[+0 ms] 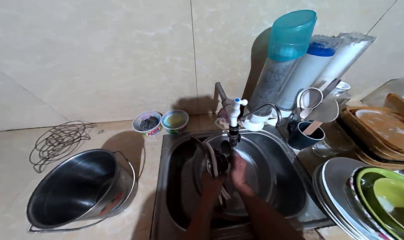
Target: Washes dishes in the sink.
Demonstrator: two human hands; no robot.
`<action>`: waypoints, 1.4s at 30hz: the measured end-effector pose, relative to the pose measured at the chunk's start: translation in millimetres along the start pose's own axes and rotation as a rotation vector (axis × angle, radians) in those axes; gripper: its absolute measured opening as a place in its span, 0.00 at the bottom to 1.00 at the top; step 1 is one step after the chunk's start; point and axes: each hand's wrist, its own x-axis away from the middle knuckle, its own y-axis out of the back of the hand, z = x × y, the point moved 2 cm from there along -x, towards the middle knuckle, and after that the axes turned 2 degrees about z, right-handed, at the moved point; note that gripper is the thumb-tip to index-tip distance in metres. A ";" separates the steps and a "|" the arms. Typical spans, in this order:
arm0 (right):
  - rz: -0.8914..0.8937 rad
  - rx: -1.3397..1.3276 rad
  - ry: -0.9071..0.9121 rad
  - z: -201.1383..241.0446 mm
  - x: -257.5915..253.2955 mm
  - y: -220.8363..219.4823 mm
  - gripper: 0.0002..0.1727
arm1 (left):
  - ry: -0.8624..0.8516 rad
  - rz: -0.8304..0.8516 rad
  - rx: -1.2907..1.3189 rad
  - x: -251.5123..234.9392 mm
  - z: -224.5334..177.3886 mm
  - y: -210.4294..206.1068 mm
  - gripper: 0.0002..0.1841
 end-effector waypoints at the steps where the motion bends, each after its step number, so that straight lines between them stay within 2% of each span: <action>1: -0.007 -0.057 -0.034 -2.6 -3.1 4.9 0.28 | 0.025 -0.020 0.003 -2.8 2.6 1.4 0.22; 3: -0.037 -0.066 -0.153 -7.8 -12.2 13.9 0.32 | 0.108 -0.085 0.052 -6.8 1.9 7.5 0.24; 5: -0.035 0.193 -0.343 -16.7 -17.8 25.2 0.24 | 0.145 -0.147 0.186 -7.8 0.3 10.9 0.28; 6: 0.048 0.421 -0.432 -23.1 -19.3 30.8 0.20 | 0.131 -0.177 0.264 -8.7 0.0 10.7 0.28; 7: 0.205 0.662 -0.513 -30.7 -19.9 34.9 0.19 | 0.101 -0.191 0.328 -9.9 -0.6 10.8 0.28; 10: 0.723 1.100 -0.673 -47.8 -10.6 32.5 0.29 | 0.018 -0.202 0.408 -8.5 -7.1 11.2 0.23; 13: 0.967 1.236 -0.672 -47.4 9.5 24.1 0.35 | -0.032 -0.181 0.403 -4.4 -10.8 10.9 0.18; 17: 1.111 1.255 -0.738 -38.1 20.6 11.6 0.22 | -0.031 -0.153 0.394 -5.3 -9.7 11.0 0.16; 19: 1.034 1.209 -0.774 -39.5 19.3 11.3 0.23 | -0.024 -0.164 0.419 -8.3 -6.6 10.8 0.16; 23: 0.716 0.980 -0.762 -48.2 -2.2 21.4 0.25 | -0.031 -0.176 0.469 -9.5 -7.7 11.6 0.17; 28: 0.402 0.520 -0.588 -45.5 -16.0 30.2 0.12 | 0.003 -0.195 0.487 -6.9 -10.7 10.6 0.16; 30: 0.400 0.537 -0.461 -43.3 -17.7 33.1 0.11 | 0.000 -0.197 0.473 -8.0 -10.0 10.1 0.17; 32: 0.472 0.695 -0.374 -31.6 -18.7 31.6 0.12 | 0.000 -0.197 0.472 -9.0 -9.0 11.1 0.17; 34: 0.543 0.846 -0.425 -14.4 -17.6 27.2 0.17 | 0.001 -0.202 0.489 -9.7 -8.1 10.8 0.16; 35: 0.555 0.831 -0.468 -10.5 -15.8 26.0 0.18 | 0.006 -0.201 0.493 -9.6 -8.2 10.7 0.15; 37: 0.542 0.643 -0.584 -10.1 -11.3 23.5 0.18 | 0.030 -0.209 0.483 -9.2 -8.9 11.5 0.14; 39: 0.450 0.294 -0.681 -11.5 -7.0 21.2 0.17 | 0.038 -0.204 0.484 -10.3 -6.7 12.0 0.15; 42: 0.375 -0.174 -0.669 -15.1 -8.8 24.2 0.18 | 0.028 -0.198 0.494 -12.1 -4.7 12.1 0.17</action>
